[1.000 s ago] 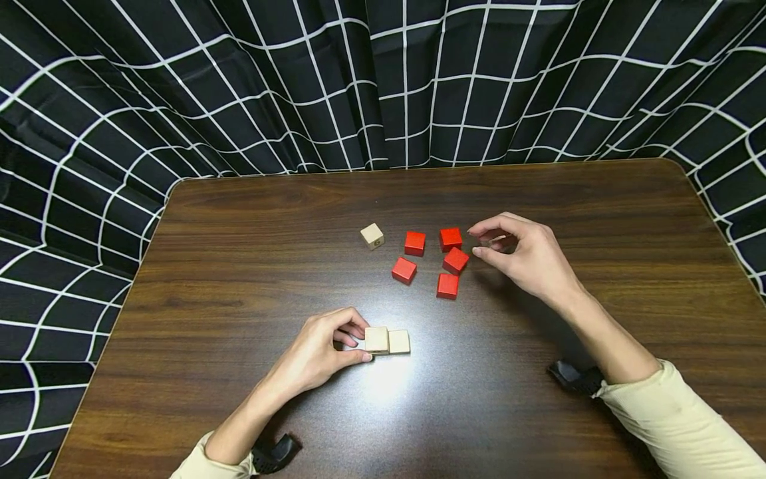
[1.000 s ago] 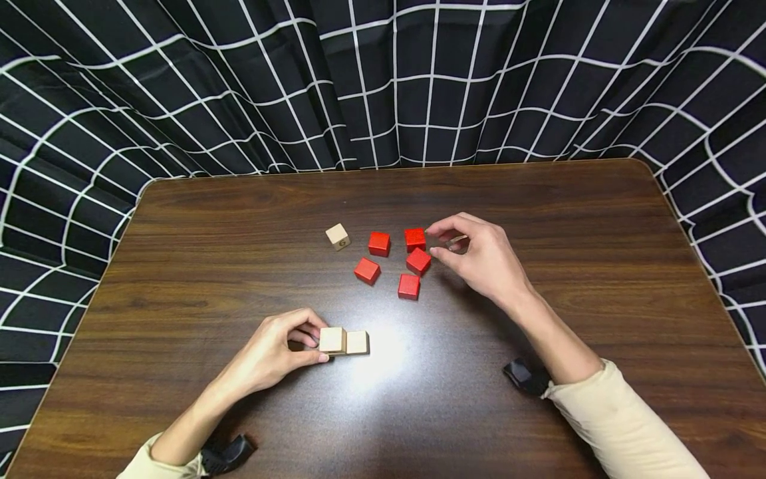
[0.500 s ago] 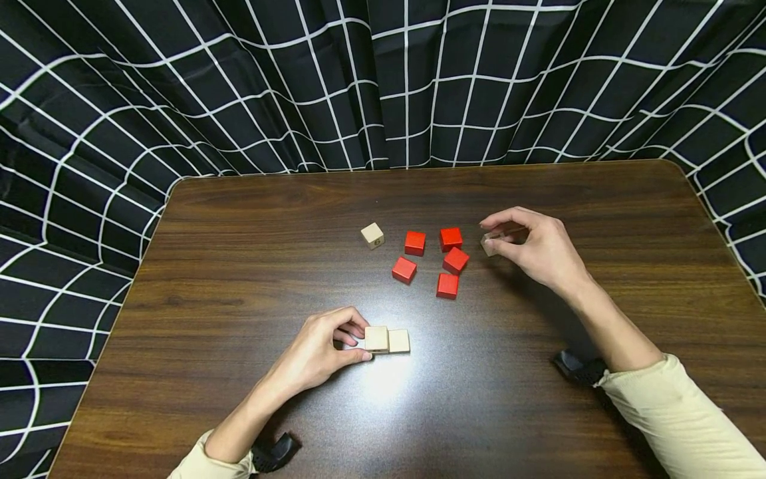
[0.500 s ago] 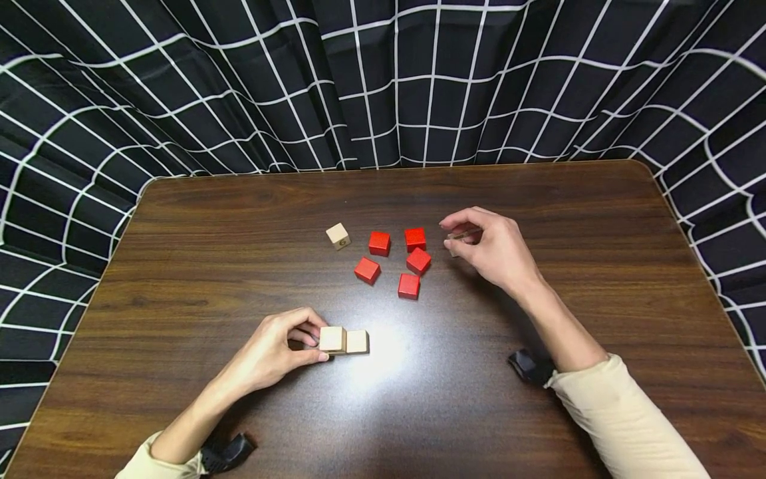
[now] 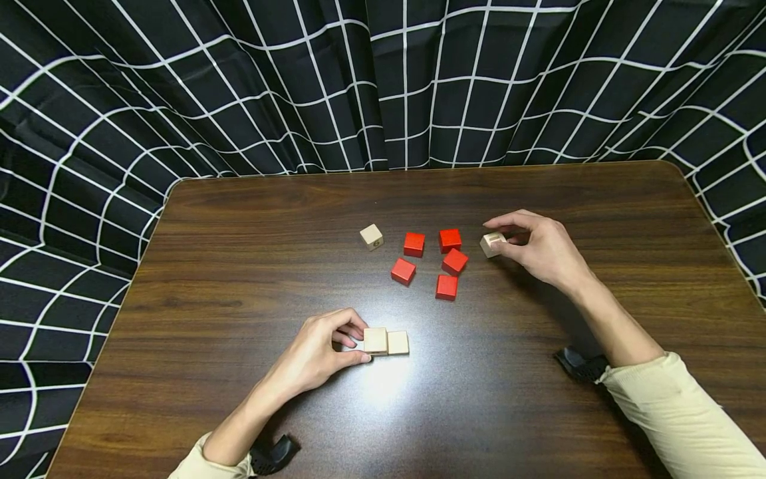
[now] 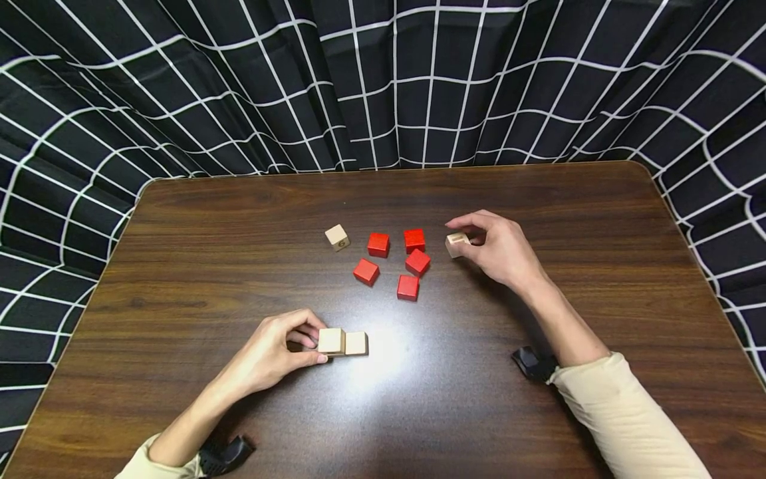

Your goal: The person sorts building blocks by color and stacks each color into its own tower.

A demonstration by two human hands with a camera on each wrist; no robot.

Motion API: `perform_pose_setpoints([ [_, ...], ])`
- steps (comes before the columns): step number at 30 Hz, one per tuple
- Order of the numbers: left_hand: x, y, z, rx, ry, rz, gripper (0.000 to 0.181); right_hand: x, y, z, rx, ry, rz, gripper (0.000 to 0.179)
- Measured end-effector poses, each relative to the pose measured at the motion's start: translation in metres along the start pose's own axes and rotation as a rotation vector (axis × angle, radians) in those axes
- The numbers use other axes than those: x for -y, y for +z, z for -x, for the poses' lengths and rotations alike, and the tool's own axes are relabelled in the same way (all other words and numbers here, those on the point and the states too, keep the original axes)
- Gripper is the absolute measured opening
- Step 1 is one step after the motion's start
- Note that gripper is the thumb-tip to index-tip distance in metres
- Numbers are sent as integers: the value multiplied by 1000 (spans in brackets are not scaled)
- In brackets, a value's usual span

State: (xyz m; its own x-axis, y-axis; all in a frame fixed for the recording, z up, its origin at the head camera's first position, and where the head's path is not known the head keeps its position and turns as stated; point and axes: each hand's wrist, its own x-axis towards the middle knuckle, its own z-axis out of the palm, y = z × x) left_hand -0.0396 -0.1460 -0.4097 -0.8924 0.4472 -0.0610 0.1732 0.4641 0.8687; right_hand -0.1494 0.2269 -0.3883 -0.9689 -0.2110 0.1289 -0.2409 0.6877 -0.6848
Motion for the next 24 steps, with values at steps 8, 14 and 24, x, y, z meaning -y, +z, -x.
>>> perform_pose_setpoints([
  [8,0,0,0,7,2,5,34,-5,-2,1,38,37,31,32],
  [14,1,0,0,3,-2,-5,33,-6,-5,1,71,85,36,34],
  [24,0,0,1,2,-10,-9,34,-9,-5,0,123,146,40,36],
])
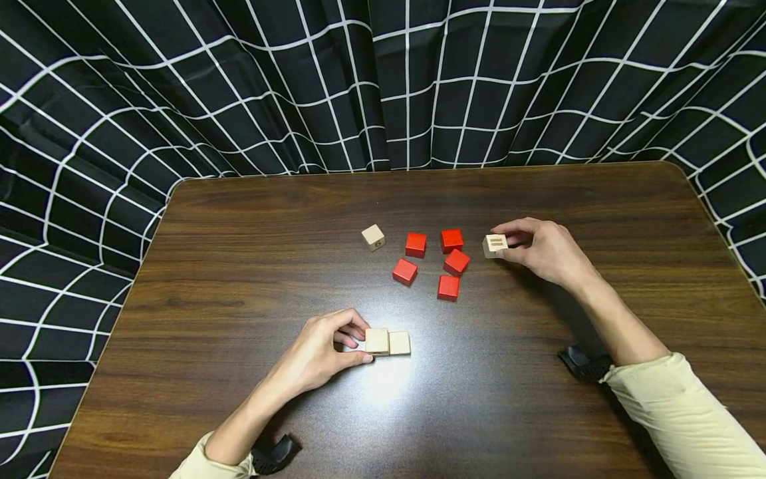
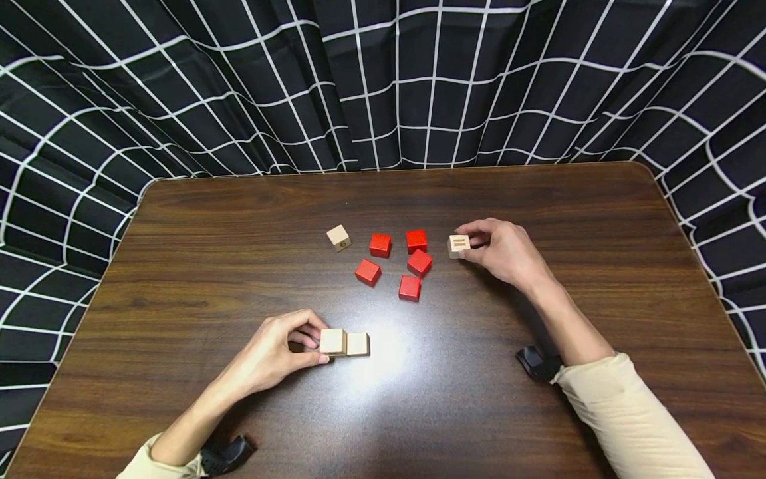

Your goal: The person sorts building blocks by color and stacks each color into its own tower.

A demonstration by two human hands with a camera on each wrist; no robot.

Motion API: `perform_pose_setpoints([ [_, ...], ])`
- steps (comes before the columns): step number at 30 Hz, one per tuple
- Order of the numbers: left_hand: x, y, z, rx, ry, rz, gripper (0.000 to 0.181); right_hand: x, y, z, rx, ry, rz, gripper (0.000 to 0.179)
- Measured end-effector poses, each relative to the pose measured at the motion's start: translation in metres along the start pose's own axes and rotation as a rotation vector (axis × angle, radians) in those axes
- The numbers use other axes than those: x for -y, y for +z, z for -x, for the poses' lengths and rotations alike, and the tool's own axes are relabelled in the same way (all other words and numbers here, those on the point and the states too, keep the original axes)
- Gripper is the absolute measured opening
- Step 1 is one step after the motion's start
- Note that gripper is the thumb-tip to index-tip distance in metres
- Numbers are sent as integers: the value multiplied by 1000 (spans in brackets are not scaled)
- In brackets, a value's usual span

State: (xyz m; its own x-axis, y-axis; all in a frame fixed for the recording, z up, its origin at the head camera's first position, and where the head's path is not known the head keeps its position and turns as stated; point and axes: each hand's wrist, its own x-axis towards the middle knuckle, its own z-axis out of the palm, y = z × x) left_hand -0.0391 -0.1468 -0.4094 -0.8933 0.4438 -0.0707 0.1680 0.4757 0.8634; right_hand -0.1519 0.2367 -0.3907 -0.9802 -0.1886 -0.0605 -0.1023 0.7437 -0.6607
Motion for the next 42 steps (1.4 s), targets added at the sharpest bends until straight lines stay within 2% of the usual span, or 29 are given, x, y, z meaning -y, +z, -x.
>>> perform_pose_setpoints([
  [7,0,0,0,0,-1,1,33,-2,0,0,17,19,-5,35],
  [20,0,0,-1,-4,14,6,34,0,-1,3,0,17,1,34],
  [32,0,0,0,-3,7,7,33,0,3,11,-100,-75,-69,29],
  [42,0,1,0,-3,16,9,34,8,3,21,-111,-90,-109,30],
])
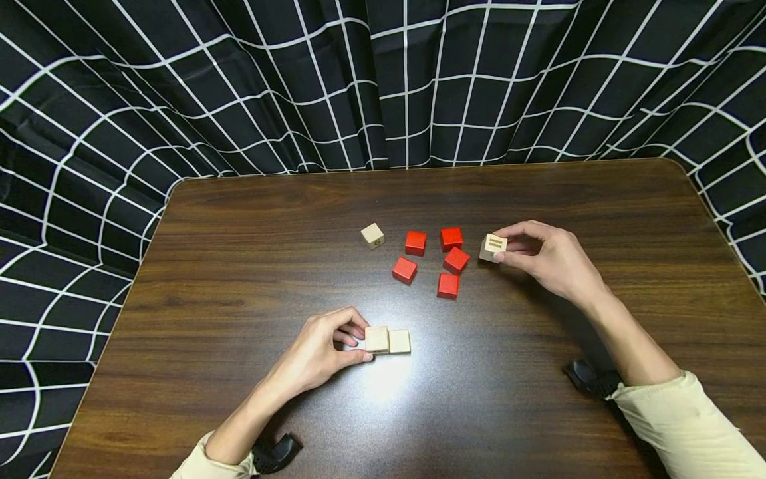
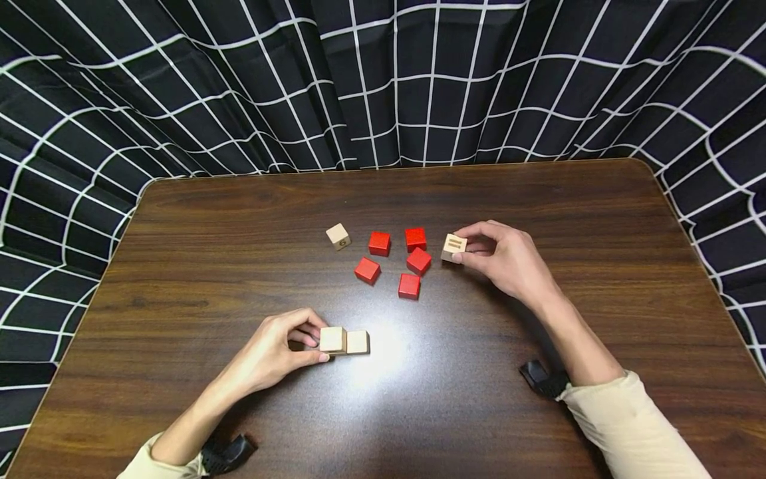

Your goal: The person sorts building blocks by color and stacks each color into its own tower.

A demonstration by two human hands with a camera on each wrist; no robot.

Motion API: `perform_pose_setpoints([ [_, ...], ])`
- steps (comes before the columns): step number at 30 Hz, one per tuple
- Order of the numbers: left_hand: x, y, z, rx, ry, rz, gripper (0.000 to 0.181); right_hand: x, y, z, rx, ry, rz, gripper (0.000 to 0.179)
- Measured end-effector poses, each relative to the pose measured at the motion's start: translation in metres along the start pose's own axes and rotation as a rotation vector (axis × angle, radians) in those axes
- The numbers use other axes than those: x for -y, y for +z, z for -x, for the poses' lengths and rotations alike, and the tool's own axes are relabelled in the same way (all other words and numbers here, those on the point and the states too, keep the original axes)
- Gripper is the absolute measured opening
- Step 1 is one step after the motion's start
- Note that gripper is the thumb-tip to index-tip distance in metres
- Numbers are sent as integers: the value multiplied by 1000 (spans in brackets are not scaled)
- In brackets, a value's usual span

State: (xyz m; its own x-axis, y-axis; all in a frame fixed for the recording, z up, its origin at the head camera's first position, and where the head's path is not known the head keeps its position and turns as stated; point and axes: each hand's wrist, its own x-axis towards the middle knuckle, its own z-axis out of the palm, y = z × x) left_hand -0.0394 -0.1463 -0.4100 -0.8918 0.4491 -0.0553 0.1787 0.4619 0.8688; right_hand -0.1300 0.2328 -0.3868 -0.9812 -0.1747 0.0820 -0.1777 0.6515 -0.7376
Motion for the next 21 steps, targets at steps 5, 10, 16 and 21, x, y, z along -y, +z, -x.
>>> perform_pose_setpoints([
  [5,0,0,0,-1,2,0,34,6,1,4,-8,-9,-33,30],
  [10,0,0,0,0,4,-1,34,11,2,8,-12,-26,-76,32],
  [16,0,0,0,0,7,-2,34,19,5,12,-11,-43,-165,33],
  [21,0,0,0,1,9,-2,34,27,9,18,15,-25,-231,32],
])
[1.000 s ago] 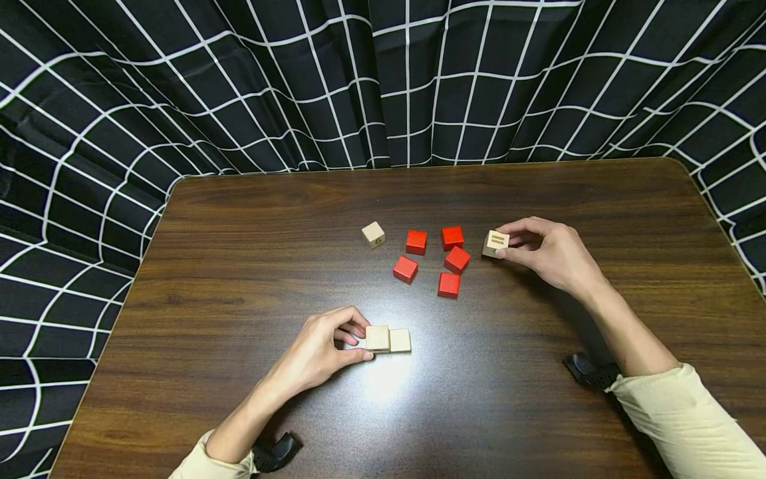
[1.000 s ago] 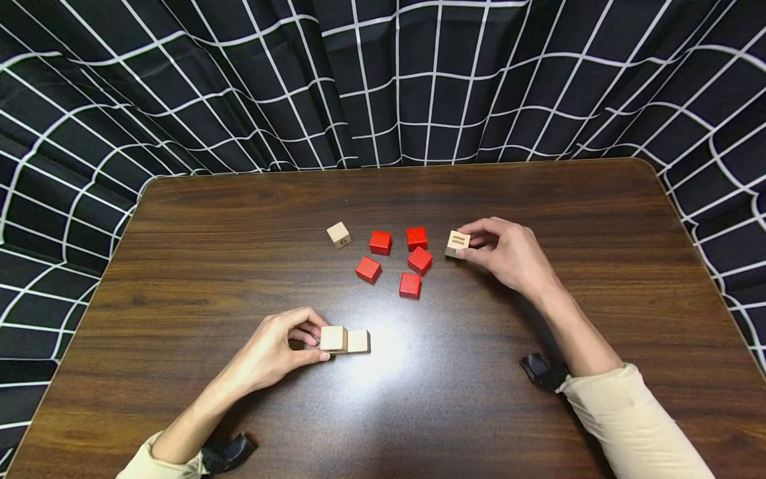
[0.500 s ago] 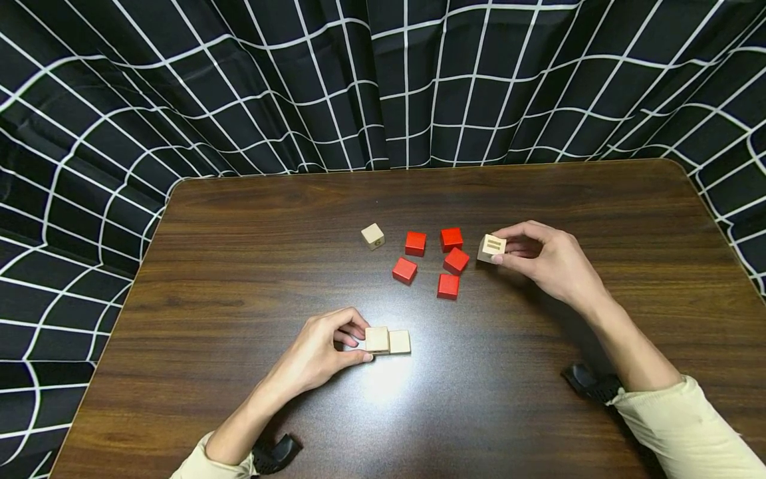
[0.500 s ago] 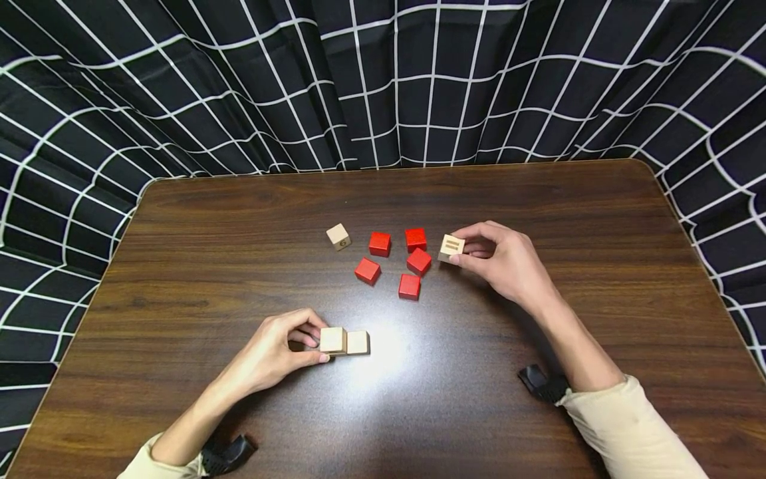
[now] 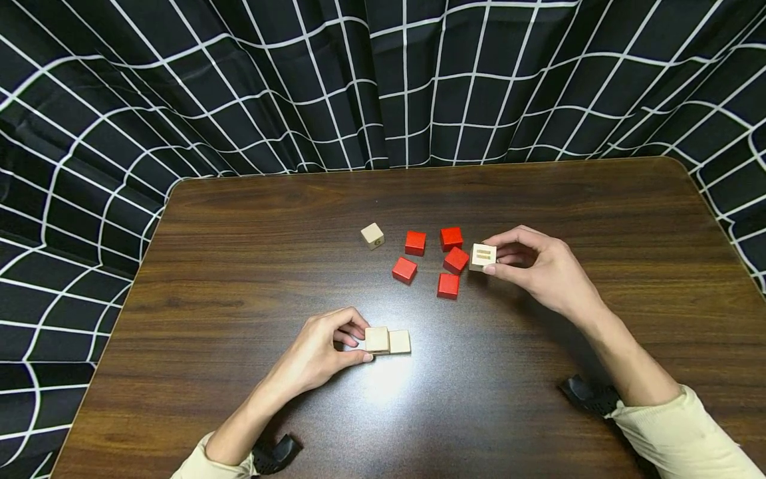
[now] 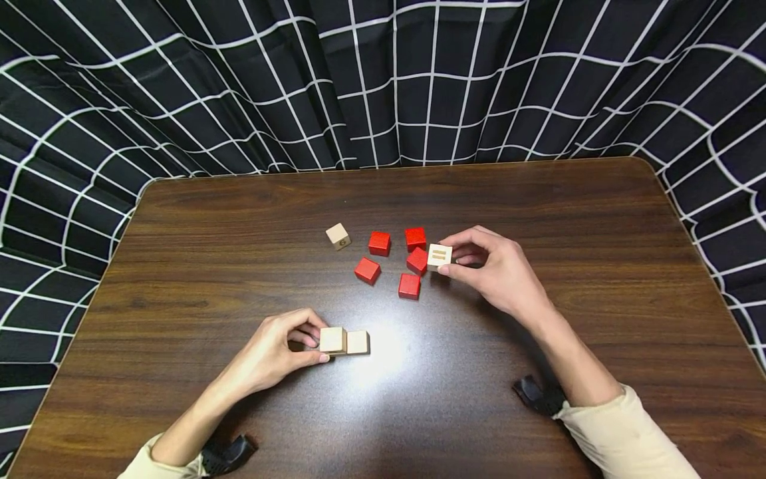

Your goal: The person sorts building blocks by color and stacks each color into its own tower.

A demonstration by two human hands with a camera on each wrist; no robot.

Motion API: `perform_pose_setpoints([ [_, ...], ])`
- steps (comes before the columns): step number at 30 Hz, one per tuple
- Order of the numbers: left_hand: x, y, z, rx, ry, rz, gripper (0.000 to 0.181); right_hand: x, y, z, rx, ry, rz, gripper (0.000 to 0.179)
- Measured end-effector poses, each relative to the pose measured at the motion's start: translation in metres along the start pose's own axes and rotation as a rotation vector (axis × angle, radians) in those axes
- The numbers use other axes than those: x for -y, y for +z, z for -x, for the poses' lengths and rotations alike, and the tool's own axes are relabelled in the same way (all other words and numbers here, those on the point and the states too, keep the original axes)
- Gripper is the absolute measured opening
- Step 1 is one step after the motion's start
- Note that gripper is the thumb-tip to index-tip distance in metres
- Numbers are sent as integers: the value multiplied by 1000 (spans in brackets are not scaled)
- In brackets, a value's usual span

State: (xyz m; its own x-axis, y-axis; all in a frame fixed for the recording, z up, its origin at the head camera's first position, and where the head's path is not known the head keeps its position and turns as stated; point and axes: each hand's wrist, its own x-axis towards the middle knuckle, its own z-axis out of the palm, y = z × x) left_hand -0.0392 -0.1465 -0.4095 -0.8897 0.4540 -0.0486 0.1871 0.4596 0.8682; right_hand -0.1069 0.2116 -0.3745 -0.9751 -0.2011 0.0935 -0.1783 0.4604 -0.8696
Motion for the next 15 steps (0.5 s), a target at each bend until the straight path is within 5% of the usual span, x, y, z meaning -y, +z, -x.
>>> perform_pose_setpoints([
  [15,1,0,0,1,-7,-3,34,11,19,9,99,-36,-183,32],
])
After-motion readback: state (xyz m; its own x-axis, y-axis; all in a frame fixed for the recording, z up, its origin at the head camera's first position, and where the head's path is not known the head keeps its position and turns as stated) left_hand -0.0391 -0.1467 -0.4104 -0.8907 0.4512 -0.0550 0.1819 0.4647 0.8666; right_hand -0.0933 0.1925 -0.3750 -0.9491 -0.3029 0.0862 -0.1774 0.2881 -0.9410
